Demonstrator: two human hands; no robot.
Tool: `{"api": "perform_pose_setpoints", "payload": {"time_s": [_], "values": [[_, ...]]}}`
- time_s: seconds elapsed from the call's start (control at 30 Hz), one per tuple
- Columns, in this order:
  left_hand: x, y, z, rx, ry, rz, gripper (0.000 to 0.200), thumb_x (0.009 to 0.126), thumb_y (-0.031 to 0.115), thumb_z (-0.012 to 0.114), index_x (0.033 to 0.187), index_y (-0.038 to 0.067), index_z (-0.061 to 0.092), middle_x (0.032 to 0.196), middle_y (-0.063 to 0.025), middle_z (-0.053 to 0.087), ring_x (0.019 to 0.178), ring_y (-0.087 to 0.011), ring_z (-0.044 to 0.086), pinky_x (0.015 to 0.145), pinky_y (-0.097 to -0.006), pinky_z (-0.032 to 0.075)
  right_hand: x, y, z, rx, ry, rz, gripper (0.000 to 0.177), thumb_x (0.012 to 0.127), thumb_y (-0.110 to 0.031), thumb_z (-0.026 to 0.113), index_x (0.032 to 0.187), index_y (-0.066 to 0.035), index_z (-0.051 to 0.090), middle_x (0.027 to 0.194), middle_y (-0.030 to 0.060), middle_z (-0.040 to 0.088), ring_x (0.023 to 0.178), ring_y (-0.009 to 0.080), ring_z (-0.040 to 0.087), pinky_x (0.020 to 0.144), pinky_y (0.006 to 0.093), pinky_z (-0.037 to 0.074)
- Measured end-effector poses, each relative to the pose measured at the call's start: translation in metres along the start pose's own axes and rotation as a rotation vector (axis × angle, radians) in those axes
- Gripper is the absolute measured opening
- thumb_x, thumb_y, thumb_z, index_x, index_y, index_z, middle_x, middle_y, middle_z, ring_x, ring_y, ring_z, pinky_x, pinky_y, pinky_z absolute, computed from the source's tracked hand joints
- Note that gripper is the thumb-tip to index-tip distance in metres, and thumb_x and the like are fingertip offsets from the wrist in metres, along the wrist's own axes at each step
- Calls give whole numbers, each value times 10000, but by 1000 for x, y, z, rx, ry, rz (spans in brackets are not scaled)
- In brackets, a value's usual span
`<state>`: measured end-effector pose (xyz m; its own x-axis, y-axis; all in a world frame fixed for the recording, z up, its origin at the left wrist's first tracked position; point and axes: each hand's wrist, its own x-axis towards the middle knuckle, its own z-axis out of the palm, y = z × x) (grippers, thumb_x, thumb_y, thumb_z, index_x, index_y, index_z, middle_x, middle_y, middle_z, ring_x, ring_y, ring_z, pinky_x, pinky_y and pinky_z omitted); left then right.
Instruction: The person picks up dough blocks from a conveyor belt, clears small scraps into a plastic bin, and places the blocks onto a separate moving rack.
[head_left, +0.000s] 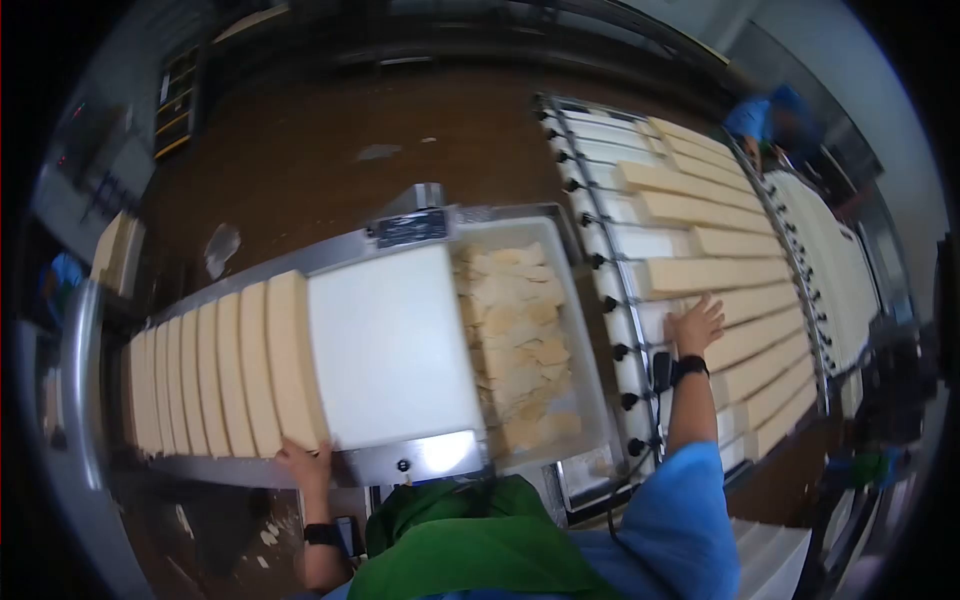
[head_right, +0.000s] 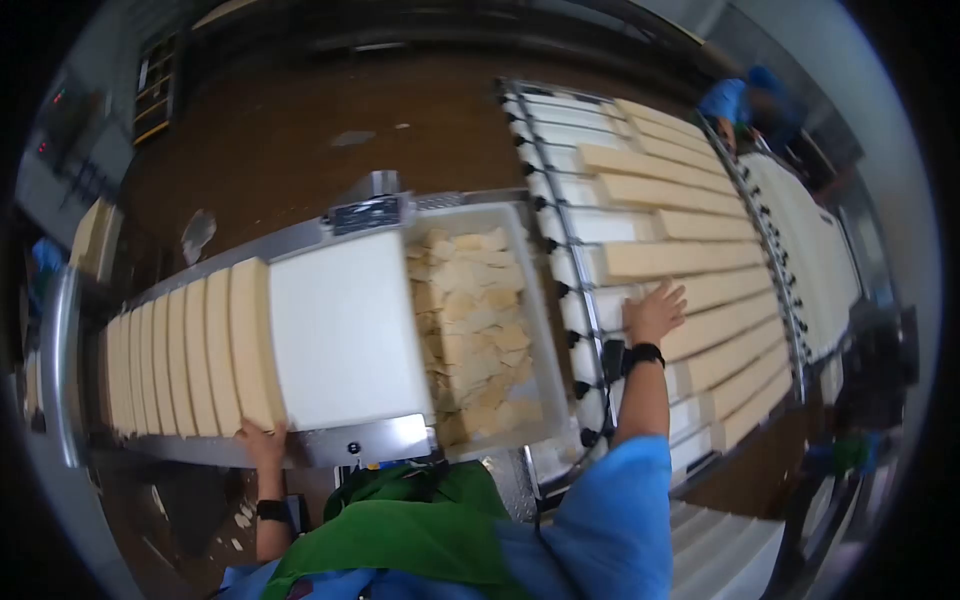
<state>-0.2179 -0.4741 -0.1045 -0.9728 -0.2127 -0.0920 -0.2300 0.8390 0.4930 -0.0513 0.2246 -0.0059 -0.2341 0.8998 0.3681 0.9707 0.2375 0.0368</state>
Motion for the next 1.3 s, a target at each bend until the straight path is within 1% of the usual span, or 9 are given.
{"api": "perform_pose_setpoints", "payload": {"time_s": [0.13, 0.2, 0.3, 0.6, 0.83, 0.9, 1.07, 1.17, 1.3], "values": [[6, 1, 11, 123, -32, 105, 964, 685, 319, 818, 1324, -184, 301, 1343, -391, 355, 1248, -513, 368, 1089, -511, 296, -70, -127, -28, 237, 53, -347, 775, 738, -282, 719, 1410, -91, 385, 1457, 201, 362, 1335, 405, 341, 1077, 565, 282], [7, 21, -8, 45, -102, 42, 938, 647, 342, 845, 1286, -139, 356, 1206, -332, 443, 1112, -470, 486, 954, -475, 444, -123, -202, -16, 429, -49, -757, 721, 759, -312, 710, 1379, -66, 434, 1447, 216, 376, 1338, 400, 335, 1086, 543, 268], [7, 31, -17, 43, -119, 22, 952, 650, 411, 836, 1279, -102, 338, 1163, -265, 441, 991, -419, 571, 825, -444, 522, -239, -320, -44, 577, -339, -1048, 678, 779, -370, 701, 1336, -45, 491, 1439, 219, 395, 1338, 401, 330, 1084, 532, 267], [7, 51, -35, 58, -266, -10, 956, 674, 419, 820, 1285, -102, 302, 1121, -254, 451, 922, -413, 604, 727, -434, 547, -404, -530, -109, 538, -484, -1199, 687, 894, -547, 522, 1479, -228, 356, 1550, 212, 202, 1339, 404, 336, 1058, 509, 327], [7, 54, -29, 55, -274, 10, 968, 681, 390, 816, 1315, -126, 299, 1171, -273, 445, 1038, -429, 557, 850, -455, 509, -395, -533, -140, 418, -623, -999, 641, 813, -480, 597, 1332, -125, 468, 1426, 206, 355, 1166, 366, 529, 951, 431, 469], [9, 58, -23, 107, -288, 82, 965, 663, 330, 814, 1350, -110, 299, 1195, -263, 435, 1040, -413, 541, 853, -443, 508, -362, -512, -150, 451, -708, -862, 698, 763, -449, 646, 1336, -109, 440, 1337, 190, 395, 1153, 387, 519, 941, 475, 469], [5, 100, -13, -15, -383, 401, 902, 670, 288, 803, 1335, -64, 305, 1176, -259, 403, 997, -430, 520, 829, -459, 501, -264, -446, -121, 385, -797, -478, 812, 732, -449, 703, 1356, -53, 366, 1445, 195, 243, 1187, 472, 462, 859, 621, 469], [-6, 140, -7, -96, -623, 322, 874, 685, 268, 800, 1332, -36, 297, 1167, -262, 394, 1010, -437, 518, 823, -463, 500, -236, -404, -99, 586, -662, -326, 852, 736, -428, 726, 1355, -4, 323, 1525, 210, 125, 1246, 493, 419, 885, 590, 480], [-14, 187, 28, -104, -445, 369, 836, 709, 198, 777, 1360, 8, 288, 1190, -281, 371, 1058, -462, 500, 893, -478, 477, -194, -350, -61, 796, -648, -195, 996, 705, -419, 754, 1390, 55, 209, 1537, 303, 21, 1202, 517, 467, 972, 501, 454]]}}
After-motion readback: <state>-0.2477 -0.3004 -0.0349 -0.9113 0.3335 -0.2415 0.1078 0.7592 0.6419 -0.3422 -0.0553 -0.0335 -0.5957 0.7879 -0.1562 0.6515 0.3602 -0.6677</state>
